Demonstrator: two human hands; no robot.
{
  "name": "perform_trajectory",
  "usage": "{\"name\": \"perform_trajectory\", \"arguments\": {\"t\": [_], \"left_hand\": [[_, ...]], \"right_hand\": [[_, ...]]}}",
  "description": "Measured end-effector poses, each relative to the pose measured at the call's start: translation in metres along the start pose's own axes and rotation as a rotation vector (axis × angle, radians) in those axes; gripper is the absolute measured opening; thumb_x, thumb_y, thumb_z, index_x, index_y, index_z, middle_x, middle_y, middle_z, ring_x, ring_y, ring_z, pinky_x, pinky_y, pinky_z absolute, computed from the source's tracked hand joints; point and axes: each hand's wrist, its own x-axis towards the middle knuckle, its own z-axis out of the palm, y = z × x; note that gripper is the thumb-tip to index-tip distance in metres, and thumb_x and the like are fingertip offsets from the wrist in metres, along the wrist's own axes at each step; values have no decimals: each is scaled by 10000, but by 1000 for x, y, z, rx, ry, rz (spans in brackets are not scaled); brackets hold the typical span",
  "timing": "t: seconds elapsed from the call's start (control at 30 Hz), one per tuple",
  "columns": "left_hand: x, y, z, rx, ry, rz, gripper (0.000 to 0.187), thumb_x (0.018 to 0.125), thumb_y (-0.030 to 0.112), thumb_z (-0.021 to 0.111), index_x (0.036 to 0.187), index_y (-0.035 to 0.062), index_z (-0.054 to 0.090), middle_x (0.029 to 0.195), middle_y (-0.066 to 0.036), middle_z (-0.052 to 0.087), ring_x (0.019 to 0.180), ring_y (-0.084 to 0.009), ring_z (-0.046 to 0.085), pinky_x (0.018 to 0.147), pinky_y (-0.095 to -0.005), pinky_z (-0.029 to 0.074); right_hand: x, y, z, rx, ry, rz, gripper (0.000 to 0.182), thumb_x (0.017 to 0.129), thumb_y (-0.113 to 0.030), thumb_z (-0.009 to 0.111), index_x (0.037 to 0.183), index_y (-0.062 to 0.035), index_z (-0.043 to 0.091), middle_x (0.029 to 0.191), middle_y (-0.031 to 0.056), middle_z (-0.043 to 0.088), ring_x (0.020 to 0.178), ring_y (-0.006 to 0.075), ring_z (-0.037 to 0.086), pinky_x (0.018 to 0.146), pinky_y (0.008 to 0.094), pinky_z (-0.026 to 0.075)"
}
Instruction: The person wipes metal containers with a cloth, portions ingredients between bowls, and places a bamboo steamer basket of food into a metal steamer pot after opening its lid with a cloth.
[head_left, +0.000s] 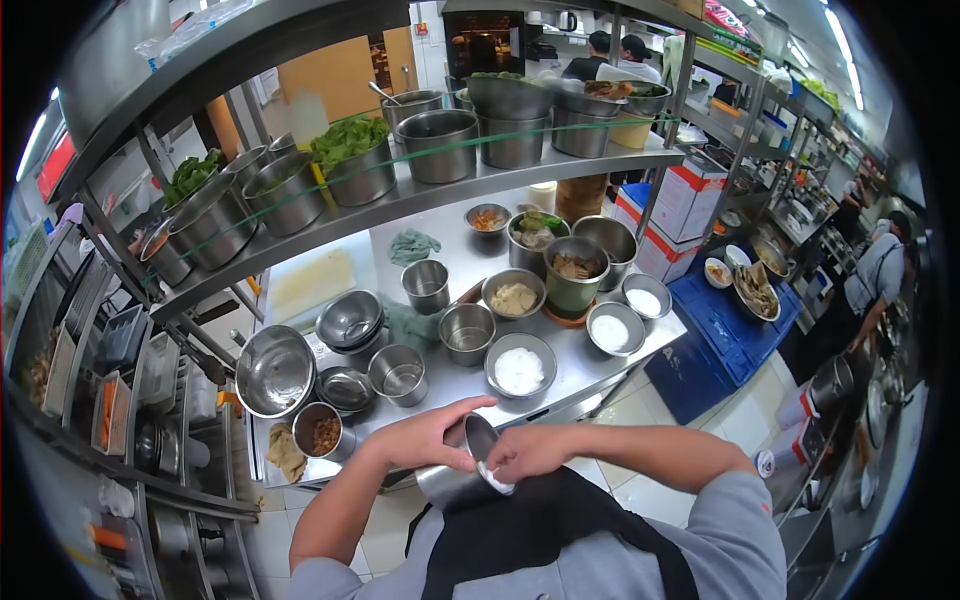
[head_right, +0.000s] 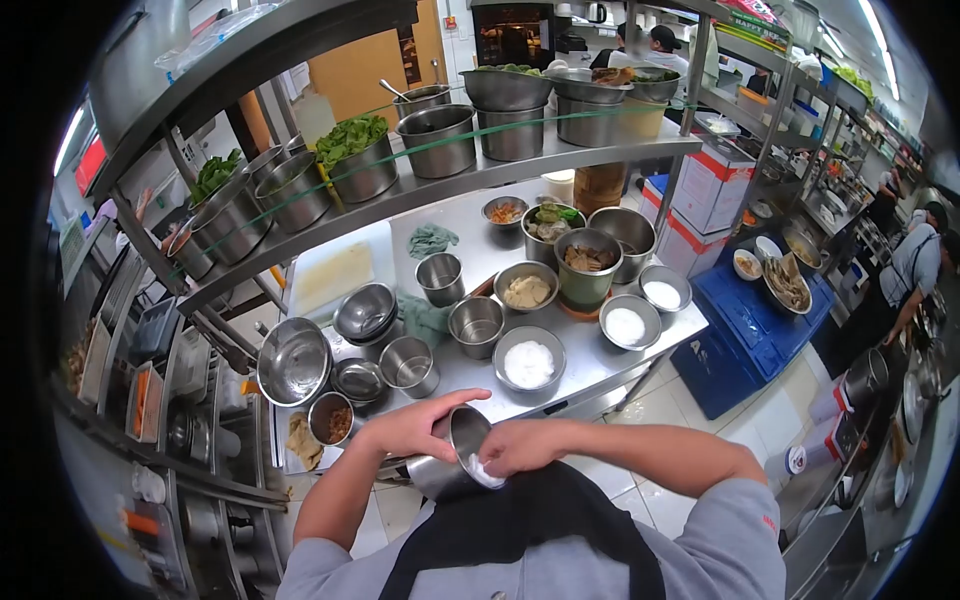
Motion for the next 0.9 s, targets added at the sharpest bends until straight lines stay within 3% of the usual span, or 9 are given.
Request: {"name": "perform_trajectory", "arguments": {"t": [0.1,0.17,0.23,0.37,0.47,0.53,0.67,0.77,0.9], "left_hand": [[17,-16,-4,2,0,93,1030,728,405,812,1554,144,255,787,13,401,671,-98,379,600,-258,305],[35,-36,-6,-102,-51,173,1147,658,531,842,1536,78,260,1096,-36,532,955,-123,517,851,-271,398],[47,-39,-13,-153,-194,121,1218,611,586,858,1515,24,266,1280,-69,548,1170,-149,514,1019,-289,379],[61,-37,-12,-196,-359,111,1185,617,565,852,1482,-14,284,1344,-82,509,1241,-149,472,1082,-300,343],[35,-2,-3,-41,-136,304,1068,723,438,829,1507,5,247,1170,-59,546,1071,-133,512,964,-282,406],[19,16,5,26,-15,-73,1085,735,383,838,1541,46,195,977,-29,513,873,-127,481,805,-273,418],[12,32,13,57,57,27,1120,698,368,853,1556,86,190,888,-10,458,780,-134,421,720,-268,386],[23,18,12,32,43,103,1185,650,446,871,1560,98,196,866,8,435,746,-112,392,674,-255,354],[28,5,10,40,59,171,1266,604,558,884,1567,114,193,887,25,448,700,-83,356,615,-229,319]], "right_hand": [[-6,13,-14,-333,178,-166,173,862,-197,604,775,-53,566,635,54,599,592,274,588,550,364,448],[-6,14,-27,-659,411,-287,152,857,-197,615,811,-61,564,619,29,584,572,267,560,545,345,436],[4,8,-51,-1183,477,-900,137,833,-213,633,898,-112,568,617,36,586,575,282,600,535,394,460],[-11,-17,-48,-1369,401,-925,160,811,-228,638,931,-144,575,641,65,595,627,294,646,566,439,497],[-28,-8,-11,-742,395,9,126,853,-212,621,884,-96,582,671,109,600,692,279,651,616,424,507],[-22,14,17,-259,428,-100,124,866,-187,586,827,-69,593,636,99,575,560,257,598,527,420,464],[-26,-19,-3,295,-113,-36,112,847,-126,560,780,-41,588,608,-11,498,505,87,455,453,286,366],[-3,-3,22,751,-4,-159,104,846,-116,567,754,-68,575,597,-32,495,513,52,457,450,257,365],[11,3,34,127,769,-239,161,867,-156,581,764,-33,569,598,93,580,520,239,585,492,378,459]]}}
